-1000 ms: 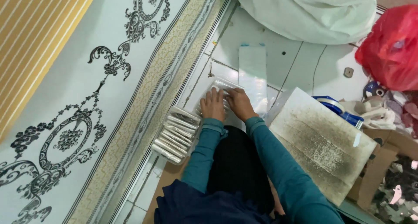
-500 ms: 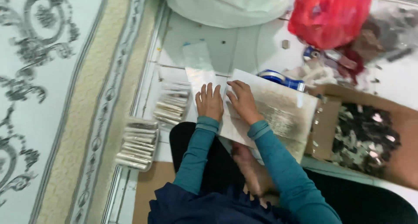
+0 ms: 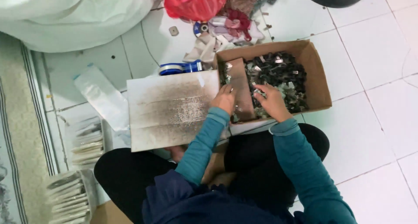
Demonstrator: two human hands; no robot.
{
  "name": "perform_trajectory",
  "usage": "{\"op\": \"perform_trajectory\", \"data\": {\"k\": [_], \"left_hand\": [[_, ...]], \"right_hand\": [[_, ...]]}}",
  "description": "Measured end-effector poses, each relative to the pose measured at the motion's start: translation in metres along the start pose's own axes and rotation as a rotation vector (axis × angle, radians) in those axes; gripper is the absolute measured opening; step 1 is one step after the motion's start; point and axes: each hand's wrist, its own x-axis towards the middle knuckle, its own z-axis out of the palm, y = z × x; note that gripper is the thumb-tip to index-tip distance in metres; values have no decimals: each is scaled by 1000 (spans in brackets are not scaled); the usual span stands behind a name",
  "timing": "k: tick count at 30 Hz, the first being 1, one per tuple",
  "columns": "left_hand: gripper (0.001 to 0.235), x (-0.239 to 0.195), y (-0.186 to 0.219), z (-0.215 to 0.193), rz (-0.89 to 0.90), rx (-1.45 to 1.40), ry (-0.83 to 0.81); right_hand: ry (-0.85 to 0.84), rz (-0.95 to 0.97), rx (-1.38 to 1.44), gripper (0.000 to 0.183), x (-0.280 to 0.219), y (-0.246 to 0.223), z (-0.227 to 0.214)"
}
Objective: The person puts metal electronic components into small plastic bags, seals the bags by hand, and places the packed bags onto stacks on the floor.
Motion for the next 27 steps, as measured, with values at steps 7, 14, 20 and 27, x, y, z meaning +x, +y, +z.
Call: {"op": "perform_trajectory", "data": {"k": [7,14,20,27], "left_hand": [[60,61,3,82,-231,51,-352],[66,62,13,97,-404,206,-439],[68,73,-35,204,-377,277,-370],[44,65,-17,189,-380,277,-460]], "right_hand": [[-207,129,26,38,8,17,35],[-434,172,-199,31,27,14,65],[-460,162,-110,29,35,38,83],[-542,236,-57,33,33,35,82]]}}
